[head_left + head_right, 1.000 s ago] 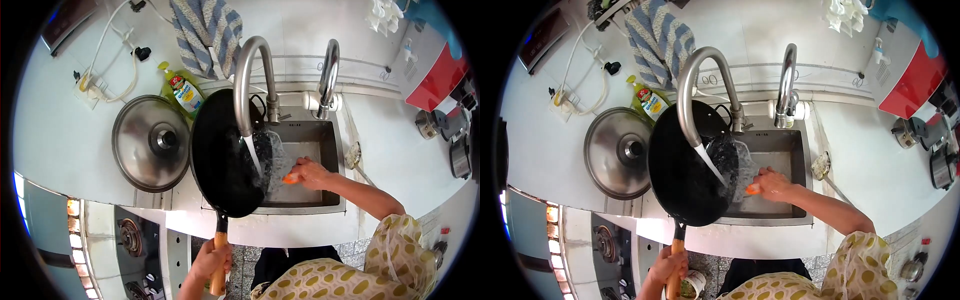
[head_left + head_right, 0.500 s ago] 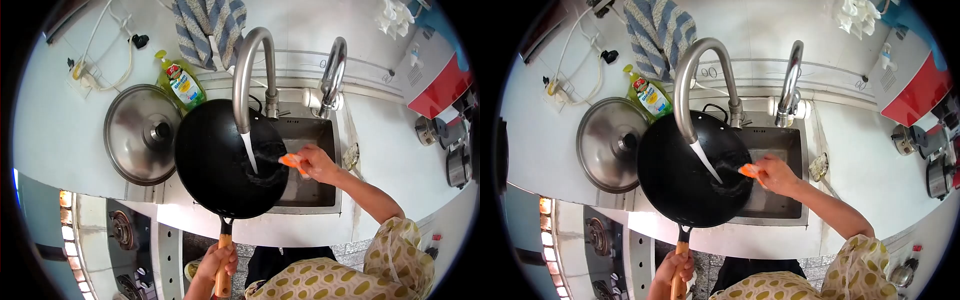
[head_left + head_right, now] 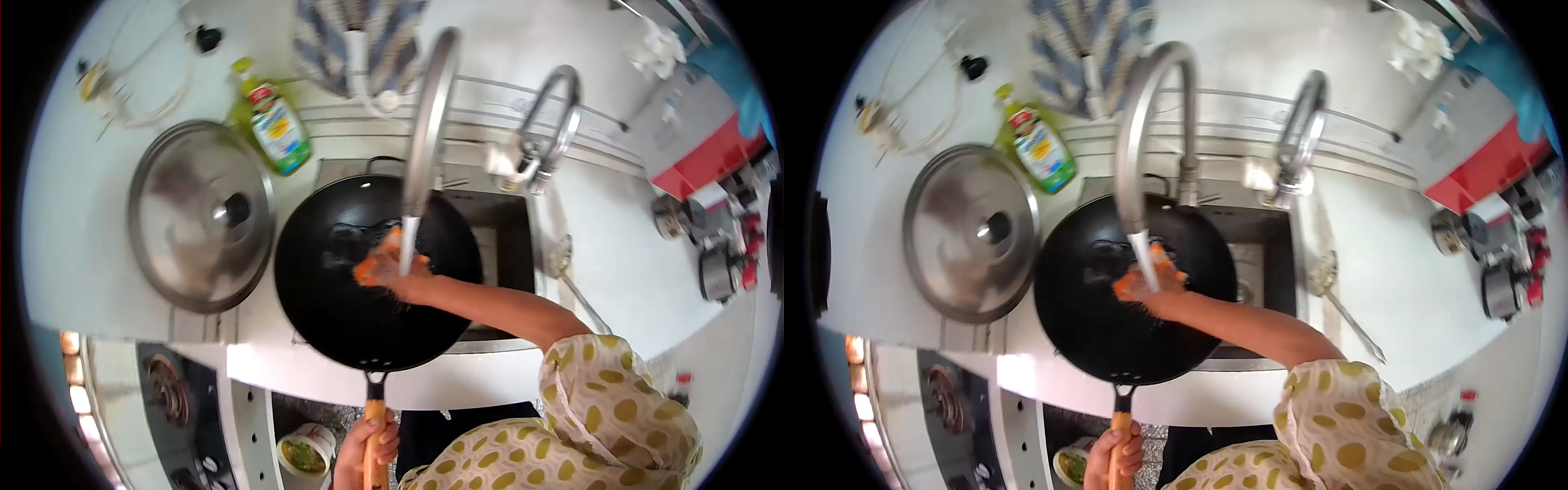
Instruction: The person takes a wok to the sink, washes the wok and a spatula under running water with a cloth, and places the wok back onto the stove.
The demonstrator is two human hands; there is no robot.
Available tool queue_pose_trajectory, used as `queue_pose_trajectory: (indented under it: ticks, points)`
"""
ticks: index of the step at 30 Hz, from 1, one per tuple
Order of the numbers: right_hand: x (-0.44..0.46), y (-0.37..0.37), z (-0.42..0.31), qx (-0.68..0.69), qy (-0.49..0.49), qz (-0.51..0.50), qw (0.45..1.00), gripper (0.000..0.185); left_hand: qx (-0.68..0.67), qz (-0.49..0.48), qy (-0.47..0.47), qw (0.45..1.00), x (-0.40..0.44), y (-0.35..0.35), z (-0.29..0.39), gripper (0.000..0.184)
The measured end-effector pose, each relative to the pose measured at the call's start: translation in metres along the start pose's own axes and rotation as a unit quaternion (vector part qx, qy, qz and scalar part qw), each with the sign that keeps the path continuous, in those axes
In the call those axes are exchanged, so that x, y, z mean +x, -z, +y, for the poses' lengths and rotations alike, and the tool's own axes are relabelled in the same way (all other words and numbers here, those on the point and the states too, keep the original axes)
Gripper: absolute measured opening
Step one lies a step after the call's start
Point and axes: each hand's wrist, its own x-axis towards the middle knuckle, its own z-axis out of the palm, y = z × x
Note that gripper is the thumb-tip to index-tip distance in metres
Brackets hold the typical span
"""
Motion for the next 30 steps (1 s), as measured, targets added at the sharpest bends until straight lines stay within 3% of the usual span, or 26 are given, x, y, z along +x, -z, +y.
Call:
queue_pose_trajectory:
  ticks: [1,2,3,4,5,6,8,10,12,13,14,18,19,20,21,22,23,25,26,27,28,30]
  points:
    - [-0.015,0.006,-0.009,-0.228,0.091,0.033,0.969,0.023,-0.009,0.000,0.008,1.000,-0.001,0.005,0.003,0.029]
    - [-0.037,0.009,-0.028,-0.444,0.169,0.054,0.878,0.025,-0.020,0.002,0.012,1.000,-0.001,0.008,0.005,0.029]
    - [-0.063,0.017,-0.038,-0.485,0.195,0.108,0.845,0.031,-0.004,-0.002,0.012,1.000,-0.002,0.009,0.008,0.030]
    - [-0.093,0.032,-0.052,-0.447,0.192,0.145,0.862,0.034,-0.050,-0.039,0.038,0.997,-0.001,0.022,0.010,0.037]
    - [-0.124,0.052,-0.055,-0.405,0.191,0.179,0.876,0.037,-0.012,0.005,0.013,1.000,-0.001,0.014,0.008,0.034]
    - [-0.149,0.077,-0.033,-0.480,0.158,0.228,0.832,0.045,0.026,0.049,-0.014,0.998,-0.002,0.005,0.005,0.031]
    - [-0.213,0.127,-0.005,-0.488,0.090,0.348,0.795,0.041,0.050,0.019,-0.001,0.999,0.001,0.021,0.007,0.036]
    - [-0.273,0.163,0.037,-0.553,-0.127,0.360,0.741,0.043,0.071,-0.009,0.004,0.997,0.002,0.020,0.011,0.041]
    - [-0.312,0.178,0.066,-0.526,-0.248,0.378,0.720,0.047,0.125,0.070,-0.032,0.989,-0.001,0.003,0.015,0.047]
    - [-0.325,0.186,0.080,-0.504,-0.244,0.406,0.722,0.043,0.140,0.125,-0.032,0.982,-0.005,0.005,0.019,0.055]
    - [-0.330,0.186,0.078,-0.487,-0.221,0.423,0.732,0.035,0.149,0.109,-0.035,0.982,-0.007,0.002,0.022,0.056]
    - [-0.344,0.189,0.081,-0.482,-0.103,0.498,0.713,0.025,0.167,0.153,-0.046,0.973,-0.017,-0.005,0.027,0.048]
    - [-0.348,0.192,0.083,-0.514,-0.110,0.511,0.680,0.025,0.225,0.271,-0.090,0.932,-0.015,-0.058,0.010,0.049]
    - [-0.352,0.194,0.080,-0.507,-0.125,0.548,0.654,0.030,0.294,0.256,-0.089,0.916,-0.020,-0.046,0.016,0.053]
    - [-0.357,0.197,0.078,-0.528,-0.149,0.572,0.609,0.035,0.305,0.239,-0.146,0.910,-0.019,-0.029,0.015,0.047]
    - [-0.362,0.202,0.078,-0.548,-0.168,0.592,0.567,0.041,0.344,0.283,-0.201,0.872,-0.020,-0.017,0.017,0.040]
    - [-0.369,0.212,0.090,-0.546,-0.174,0.598,0.560,0.041,0.395,0.300,-0.223,0.839,-0.027,0.011,0.029,0.035]
    - [-0.379,0.234,0.122,-0.448,-0.308,0.638,0.545,0.050,0.446,0.304,-0.292,0.789,-0.033,-0.010,0.033,0.036]
    - [-0.380,0.241,0.125,-0.445,-0.312,0.642,0.540,0.050,0.766,0.228,-0.360,0.481,-0.048,0.029,0.048,0.037]
    - [-0.377,0.251,0.125,-0.379,-0.327,0.658,0.563,0.050,0.384,0.402,-0.418,0.718,-0.031,-0.031,0.027,0.036]
    - [-0.375,0.260,0.127,-0.310,-0.339,0.669,0.584,0.051,0.358,0.411,-0.448,0.708,-0.033,-0.027,0.034,0.035]
    - [-0.373,0.284,0.149,-0.298,-0.383,0.660,0.573,0.043,0.402,0.422,-0.467,0.665,-0.031,-0.067,0.030,0.030]
